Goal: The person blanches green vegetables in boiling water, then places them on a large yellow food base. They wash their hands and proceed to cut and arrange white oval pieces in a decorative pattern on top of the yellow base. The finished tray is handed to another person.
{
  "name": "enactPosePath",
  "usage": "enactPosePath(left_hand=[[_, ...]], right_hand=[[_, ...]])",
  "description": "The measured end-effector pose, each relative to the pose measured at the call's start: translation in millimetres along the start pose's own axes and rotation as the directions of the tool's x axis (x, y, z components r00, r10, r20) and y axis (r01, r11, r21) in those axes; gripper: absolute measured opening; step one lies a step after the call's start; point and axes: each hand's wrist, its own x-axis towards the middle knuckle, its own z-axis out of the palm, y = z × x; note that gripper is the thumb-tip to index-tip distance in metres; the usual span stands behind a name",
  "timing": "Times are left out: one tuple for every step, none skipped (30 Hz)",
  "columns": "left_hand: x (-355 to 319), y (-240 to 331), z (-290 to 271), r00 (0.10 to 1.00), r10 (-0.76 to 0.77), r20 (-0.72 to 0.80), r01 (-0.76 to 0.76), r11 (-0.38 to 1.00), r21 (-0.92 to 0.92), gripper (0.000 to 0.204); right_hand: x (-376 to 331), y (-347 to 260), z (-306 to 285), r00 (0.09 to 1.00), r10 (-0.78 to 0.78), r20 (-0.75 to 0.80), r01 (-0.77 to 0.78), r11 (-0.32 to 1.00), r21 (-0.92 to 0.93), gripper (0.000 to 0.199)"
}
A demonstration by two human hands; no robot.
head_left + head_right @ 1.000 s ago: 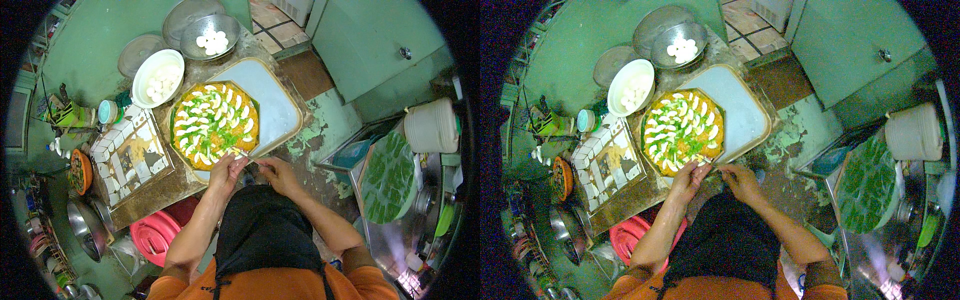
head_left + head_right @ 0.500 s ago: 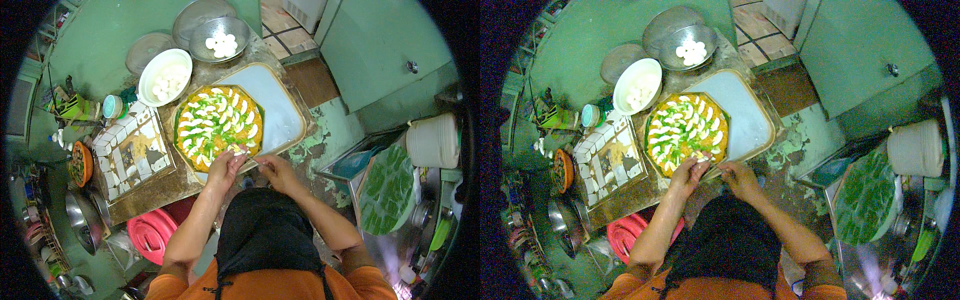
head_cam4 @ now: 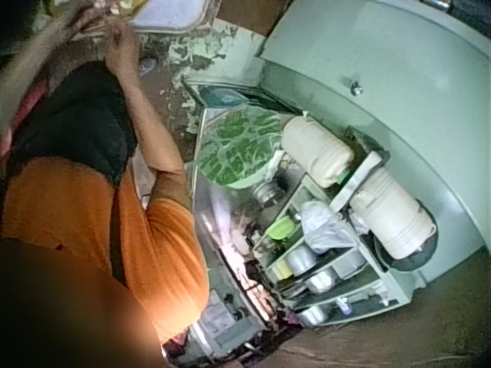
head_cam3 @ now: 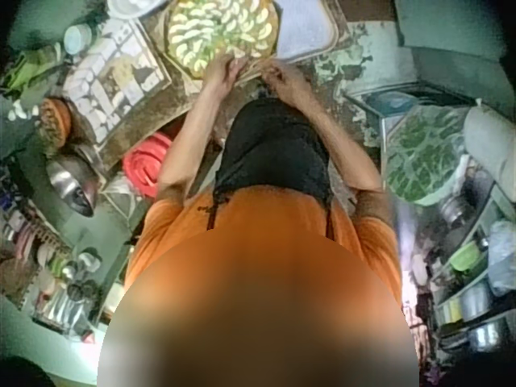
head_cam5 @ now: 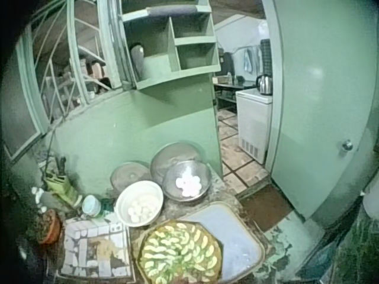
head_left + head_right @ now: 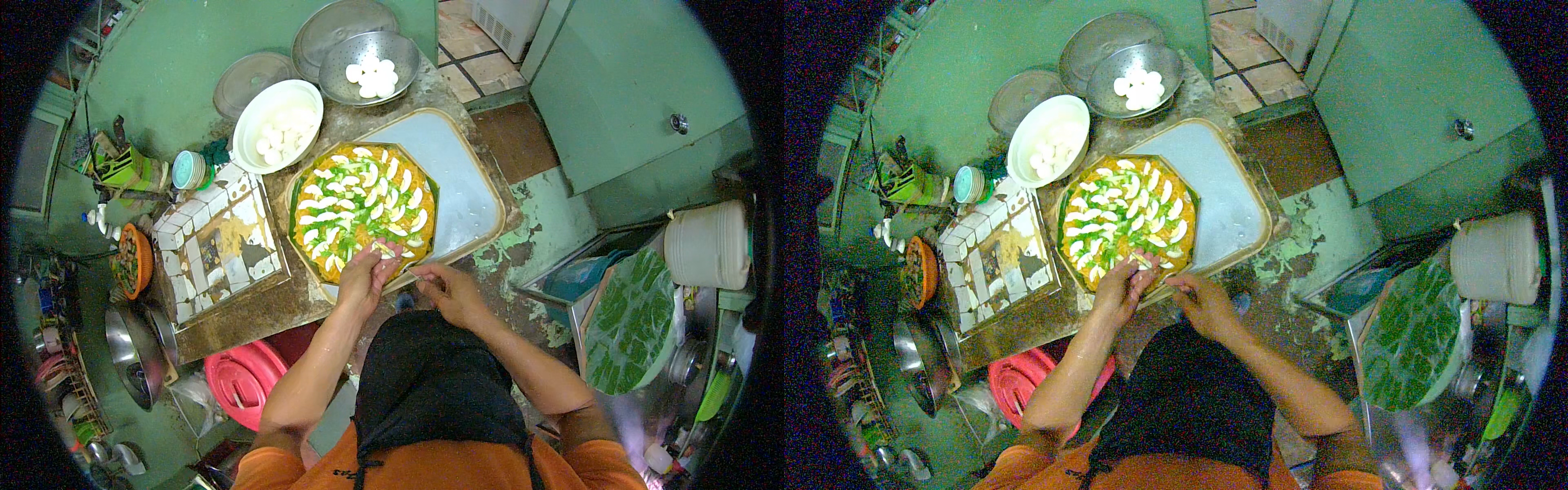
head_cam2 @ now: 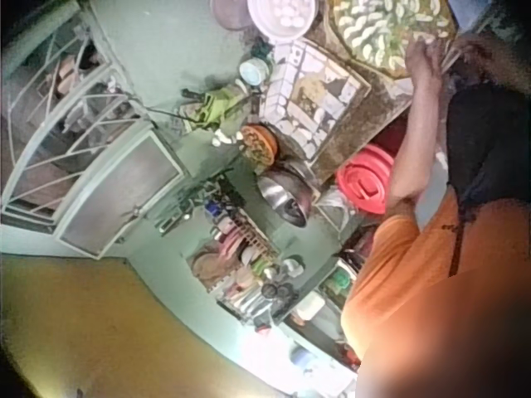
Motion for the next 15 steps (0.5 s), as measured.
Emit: enactPosePath(left_hand=[[-2.3,1.9,-2.1,1.0,-0.021,-0.005,0.021,0.999,0.026,0.029],[-3.0,3.6,-3.6,1.0,-0.026,-0.008,0.026,1.0,0.014,0.029],[-3.4,5.2,-5.6,0.999,-0.039,-0.025,0.039,0.999,-0.005,0.029],[-3.0,6.2,-6.8,0.998,-0.053,-0.042,0.052,0.998,-0.028,0.029],[-1.9,7.4,-8.1,0.997,-0.041,-0.066,0.038,0.999,-0.035,0.03],[-0.5,8.1,-9.0,0.995,-0.027,-0.092,0.023,0.999,-0.047,0.03],[0.9,8.7,-9.8,0.993,-0.009,-0.117,0.001,0.998,-0.063,0.03],[2.0,9.3,-10.3,0.994,0.004,-0.106,-0.007,0.999,-0.031,0.03],[2.8,9.9,-10.5,0.995,0.022,-0.093,-0.022,1.0,-0.003,0.03],[3.0,10.4,-11.1,0.996,0.041,-0.074,-0.04,0.999,0.017,0.03],[2.6,10.9,-11.7,0.995,0.038,-0.092,-0.032,0.997,0.063,0.03],[2.1,12.1,-12.6,0.994,0.039,-0.105,-0.028,0.995,0.101,0.03],[1.2,13.7,-13.8,0.992,0.041,-0.12,-0.024,0.99,0.138,0.03],[-0.8,15.2,-15.7,0.995,0.035,-0.093,-0.023,0.991,0.132,0.03],[-3.5,17.0,-18.6,0.997,0.031,-0.064,-0.022,0.992,0.127,0.029]], right_hand=[[0.1,4.8,4.0,0.998,-0.05,-0.028,0.048,0.997,-0.053,0.026],[1.5,10.1,7.0,0.999,-0.032,-0.032,0.031,0.998,-0.047,0.026],[4.9,14.8,10.1,0.999,-0.013,-0.036,0.011,0.999,-0.04,0.026],[7.8,18.8,13.8,0.998,-0.012,-0.06,0.011,1.0,-0.019,0.026],[12.6,21.2,17.4,0.998,-0.024,-0.064,0.021,0.999,-0.043,0.026],[18.8,22.1,21.7,0.995,-0.056,-0.086,0.051,0.997,-0.054,0.027],[22.7,21.5,25.0,0.991,-0.087,-0.105,0.081,0.995,-0.066,0.028],[26.3,20.0,25.9,0.996,0.052,-0.068,-0.045,0.995,0.094,0.028],[28.1,17.4,27.4,0.983,0.183,-0.009,-0.175,0.954,0.245,0.029],[27.3,14.1,28.7,0.951,0.301,0.067,-0.304,0.873,0.381,0.029],[24.9,11.1,29.6,0.955,0.281,0.096,-0.295,0.856,0.425,0.029],[19.9,8.3,31.2,0.958,0.259,0.123,-0.286,0.837,0.467,0.03],[14.5,6.5,32.9,0.963,0.214,0.162,-0.268,0.797,0.541,0.03],[7.9,5.5,36.3,0.969,0.216,0.125,-0.248,0.872,0.421,0.03],[0.7,5.9,41.5,0.976,0.193,0.101,-0.216,0.919,0.329,0.029]])
